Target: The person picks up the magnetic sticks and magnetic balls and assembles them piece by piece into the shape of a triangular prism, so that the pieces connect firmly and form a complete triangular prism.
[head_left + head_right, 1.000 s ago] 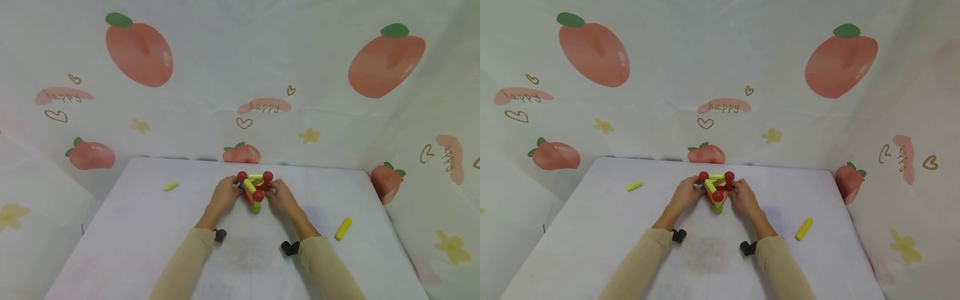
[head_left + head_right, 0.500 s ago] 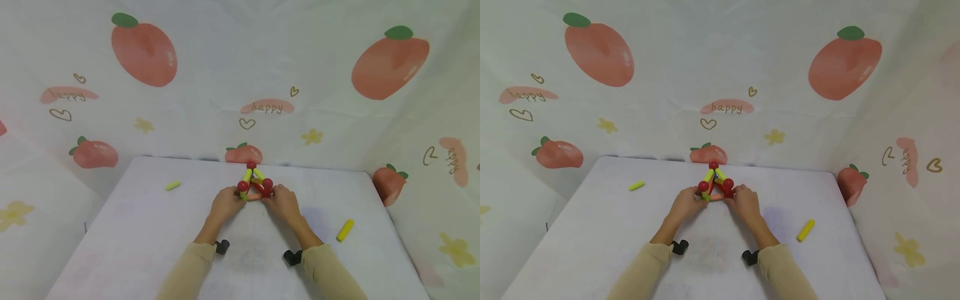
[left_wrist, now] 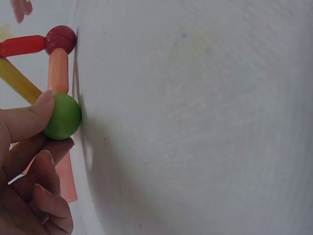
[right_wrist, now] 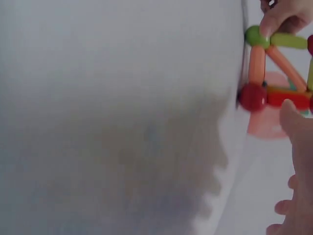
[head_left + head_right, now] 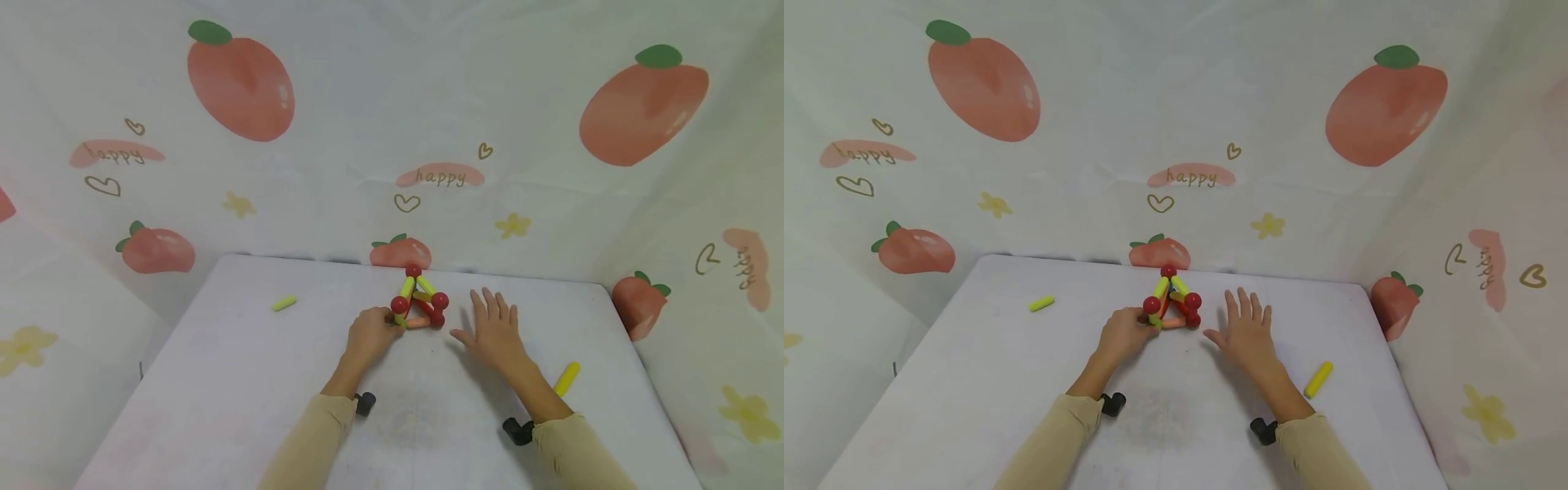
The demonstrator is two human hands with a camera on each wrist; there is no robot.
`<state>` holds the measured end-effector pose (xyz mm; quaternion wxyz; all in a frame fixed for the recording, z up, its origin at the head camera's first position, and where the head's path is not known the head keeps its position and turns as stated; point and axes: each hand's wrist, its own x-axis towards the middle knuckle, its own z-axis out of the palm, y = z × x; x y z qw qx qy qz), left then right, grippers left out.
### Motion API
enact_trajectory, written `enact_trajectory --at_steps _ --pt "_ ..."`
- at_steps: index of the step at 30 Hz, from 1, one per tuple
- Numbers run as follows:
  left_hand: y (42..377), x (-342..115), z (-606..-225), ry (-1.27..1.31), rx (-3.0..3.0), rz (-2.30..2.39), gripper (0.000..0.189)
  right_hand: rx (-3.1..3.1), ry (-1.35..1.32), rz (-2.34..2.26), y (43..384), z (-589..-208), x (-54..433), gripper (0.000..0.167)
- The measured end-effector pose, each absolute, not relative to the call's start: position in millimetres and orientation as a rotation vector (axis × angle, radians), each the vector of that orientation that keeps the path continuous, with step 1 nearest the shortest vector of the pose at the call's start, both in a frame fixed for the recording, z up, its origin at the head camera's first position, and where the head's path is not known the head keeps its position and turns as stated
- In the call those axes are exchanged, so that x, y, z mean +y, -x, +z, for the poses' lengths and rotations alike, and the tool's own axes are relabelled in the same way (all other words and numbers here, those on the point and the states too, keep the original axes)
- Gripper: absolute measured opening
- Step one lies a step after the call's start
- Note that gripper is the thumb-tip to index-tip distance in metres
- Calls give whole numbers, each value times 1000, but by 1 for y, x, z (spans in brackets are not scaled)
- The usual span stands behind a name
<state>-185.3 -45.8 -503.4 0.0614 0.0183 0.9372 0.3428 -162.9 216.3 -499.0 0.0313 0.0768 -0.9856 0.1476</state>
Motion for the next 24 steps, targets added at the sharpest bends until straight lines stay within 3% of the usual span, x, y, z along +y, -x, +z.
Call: enact_trajectory --at_steps 15,24 --pt "187 -46 -500 -39 2821 993 27 -3095 -73 391 115 -501 346 96" --pt "189 -46 -502 -54 2829 994 27 -3190 -93 423 87 -503 389 90"
